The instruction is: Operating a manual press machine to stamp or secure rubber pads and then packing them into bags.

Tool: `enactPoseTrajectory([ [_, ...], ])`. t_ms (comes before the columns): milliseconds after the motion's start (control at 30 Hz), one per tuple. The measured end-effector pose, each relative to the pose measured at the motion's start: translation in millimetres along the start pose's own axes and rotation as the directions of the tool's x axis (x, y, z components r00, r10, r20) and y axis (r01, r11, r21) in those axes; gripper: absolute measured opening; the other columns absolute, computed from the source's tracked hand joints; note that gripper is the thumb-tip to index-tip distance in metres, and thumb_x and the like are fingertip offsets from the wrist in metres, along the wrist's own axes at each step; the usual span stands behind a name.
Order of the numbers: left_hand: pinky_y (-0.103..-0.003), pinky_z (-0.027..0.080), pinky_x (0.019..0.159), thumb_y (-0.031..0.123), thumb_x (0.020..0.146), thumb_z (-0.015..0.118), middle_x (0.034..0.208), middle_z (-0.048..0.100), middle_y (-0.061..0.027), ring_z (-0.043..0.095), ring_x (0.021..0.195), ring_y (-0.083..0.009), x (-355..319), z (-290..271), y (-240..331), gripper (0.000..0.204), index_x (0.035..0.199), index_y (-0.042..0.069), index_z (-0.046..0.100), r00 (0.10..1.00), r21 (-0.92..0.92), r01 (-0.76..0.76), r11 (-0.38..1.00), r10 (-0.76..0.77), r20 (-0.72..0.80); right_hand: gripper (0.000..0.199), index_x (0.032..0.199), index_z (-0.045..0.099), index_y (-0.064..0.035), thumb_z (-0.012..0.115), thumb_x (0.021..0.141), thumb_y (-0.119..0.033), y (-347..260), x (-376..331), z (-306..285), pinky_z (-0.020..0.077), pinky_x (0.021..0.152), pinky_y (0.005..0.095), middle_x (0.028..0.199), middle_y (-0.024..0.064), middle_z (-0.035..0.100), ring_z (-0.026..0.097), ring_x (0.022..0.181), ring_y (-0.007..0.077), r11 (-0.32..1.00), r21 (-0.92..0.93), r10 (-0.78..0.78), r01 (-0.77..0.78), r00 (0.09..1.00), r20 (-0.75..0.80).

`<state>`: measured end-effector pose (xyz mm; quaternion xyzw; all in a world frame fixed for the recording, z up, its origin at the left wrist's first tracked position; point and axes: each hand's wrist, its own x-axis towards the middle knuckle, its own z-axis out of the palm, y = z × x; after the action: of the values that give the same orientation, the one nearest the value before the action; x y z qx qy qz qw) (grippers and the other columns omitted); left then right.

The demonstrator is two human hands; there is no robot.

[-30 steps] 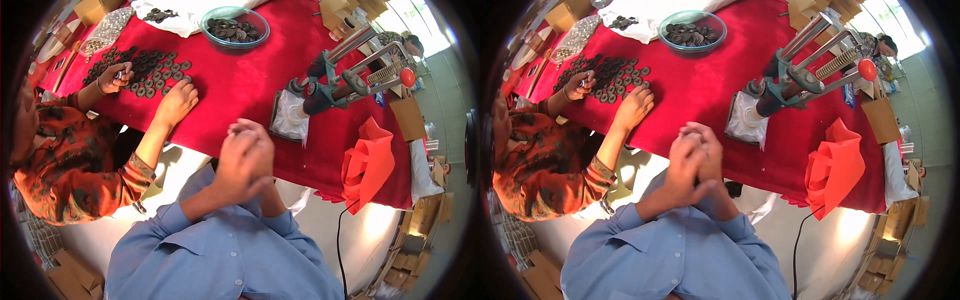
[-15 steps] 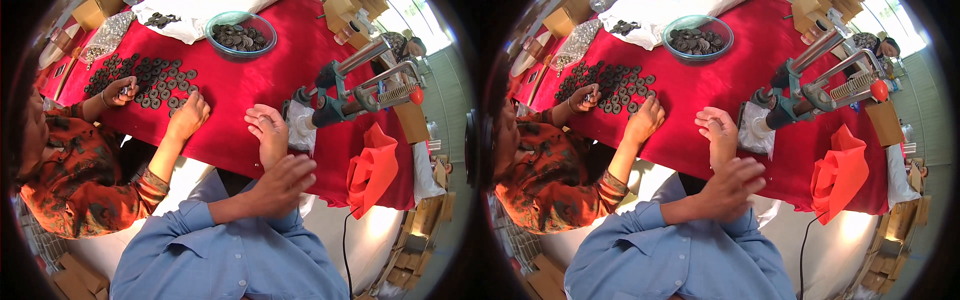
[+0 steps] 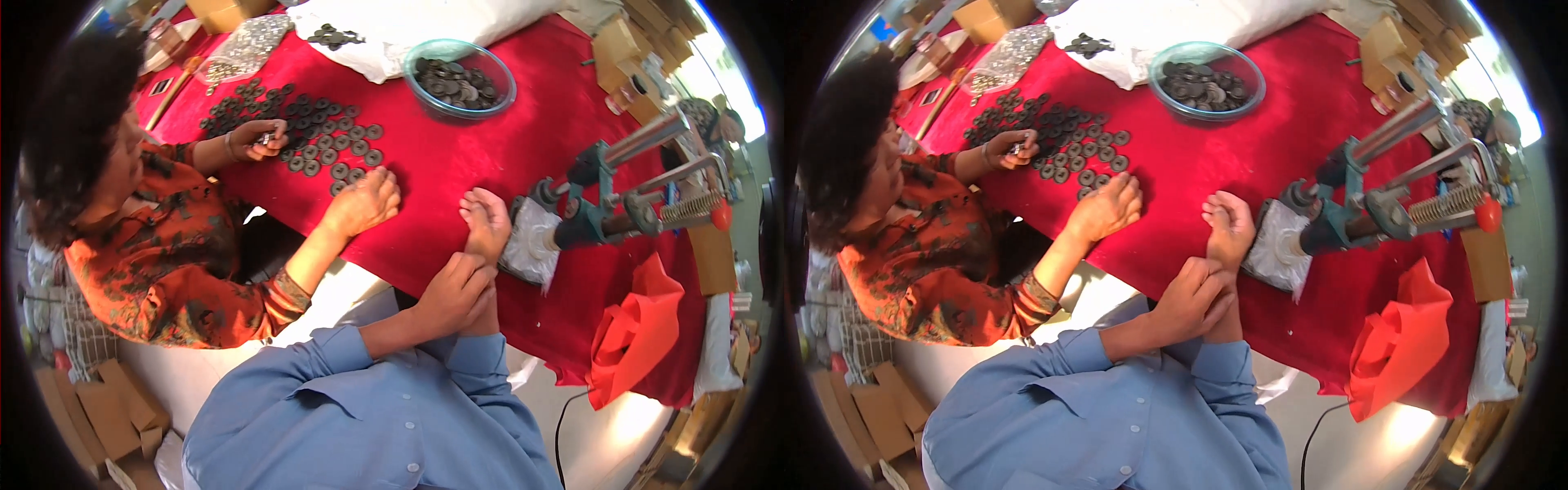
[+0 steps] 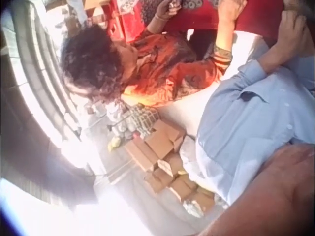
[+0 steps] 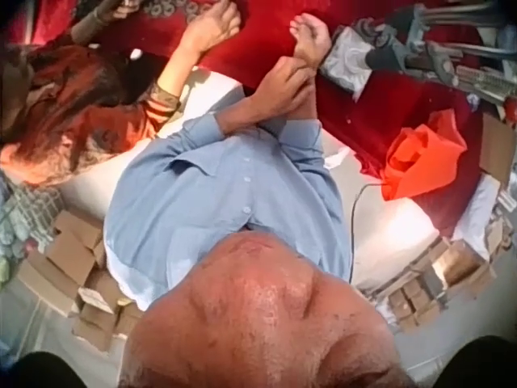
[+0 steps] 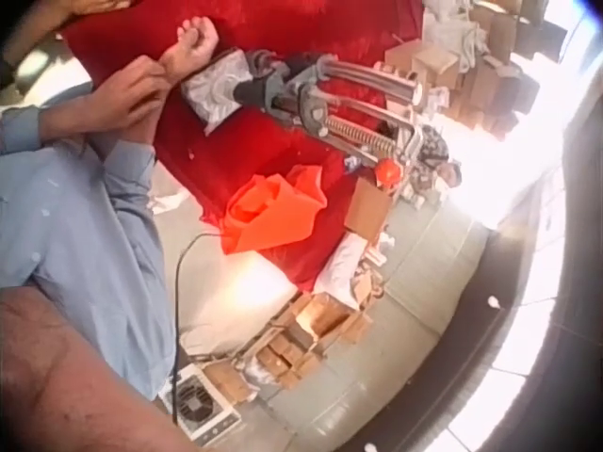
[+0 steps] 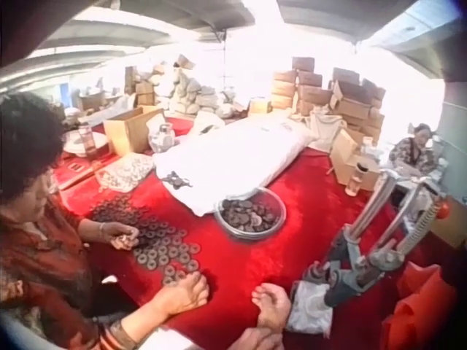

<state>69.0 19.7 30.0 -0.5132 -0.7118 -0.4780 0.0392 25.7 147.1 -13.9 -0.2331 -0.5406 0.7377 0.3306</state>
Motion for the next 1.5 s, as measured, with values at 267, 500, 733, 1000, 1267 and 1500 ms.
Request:
enactPoseTrajectory([
  [267,-0.049,0.045,0.099,0.017,0.080,0.076,0.121,0.052,-0.0183,0.052,0.113,-0.0391,-6.0,12.3,-5.8,0.048,0.120,0.000,0.056,0.990,0.074,-0.115,0.991,0.121,-0.071,0.022,0.116,0.065,0.0026,0.058,0.095,0.003,-5.9,2.3,-5.6,0.0585,0.080,0.0265,0.106,0.0123,0.069,0.069,0.090,0.0182,0.978,0.142,0.164,-0.150,0.982,-0.092],
  [500,-0.045,0.046,0.095,0.018,0.080,0.075,0.117,0.053,-0.0162,0.052,0.109,-0.0344,4.1,12.9,-4.1,0.039,0.112,0.001,0.060,0.985,0.090,-0.026,0.996,0.041,-0.166,0.023,0.118,0.064,0.0006,0.058,0.096,0.001,5.2,9.6,-12.8,0.0550,0.085,0.0277,0.108,0.0102,0.069,0.066,0.095,0.0178,0.964,0.190,0.195,-0.188,0.980,-0.023],
  [733,-0.042,0.048,0.079,0.018,0.083,0.075,0.102,0.057,-0.0117,0.057,0.092,-0.0313,2.0,12.3,-20.8,0.024,0.097,0.006,0.060,0.987,0.041,-0.108,0.993,0.112,-0.112,0.025,0.122,0.062,0.0014,0.058,0.097,-0.003,6.1,7.7,-9.1,0.0529,0.088,0.0289,0.111,0.0102,0.068,0.066,0.098,0.0175,0.973,0.159,0.170,-0.165,0.985,-0.020],
  [1000,-0.042,0.046,0.063,0.016,0.085,0.073,0.081,0.056,-0.0091,0.060,0.073,-0.0297,-17.0,-21.4,-69.8,0.016,0.085,0.007,0.060,0.961,0.338,0.188,0.922,-0.103,-0.255,0.024,0.118,0.065,0.0015,0.058,0.096,-0.002,10.9,6.2,-6.3,0.0514,0.084,0.0257,0.111,0.0091,0.068,0.064,0.096,0.0158,0.977,0.173,0.116,-0.122,0.992,0.045],
  [1267,-0.043,0.047,0.069,0.021,0.085,0.069,0.083,0.056,-0.0115,0.060,0.079,-0.0310,-24.4,-20.4,-61.8,0.019,0.083,0.006,0.057,0.957,0.428,0.242,0.871,-0.140,-0.255,0.026,0.118,0.064,0.0036,0.058,0.093,-0.001,5.4,3.9,-6.5,0.0514,0.091,0.0295,0.113,0.0114,0.066,0.063,0.102,0.0200,0.980,0.152,0.124,-0.127,0.992,0.030],
  [1500,-0.044,0.046,0.073,0.023,0.084,0.069,0.093,0.056,-0.0130,0.058,0.088,-0.0317,-28.9,-23.4,-54.9,0.021,0.091,0.005,0.060,0.959,0.441,0.231,0.867,-0.127,-0.253,0.028,0.118,0.062,0.0067,0.059,0.092,0.000,6.9,0.6,-2.8,0.0524,0.095,0.0319,0.116,0.0141,0.066,0.064,0.106,0.0226,0.984,0.163,0.074,-0.076,0.997,0.017],
])
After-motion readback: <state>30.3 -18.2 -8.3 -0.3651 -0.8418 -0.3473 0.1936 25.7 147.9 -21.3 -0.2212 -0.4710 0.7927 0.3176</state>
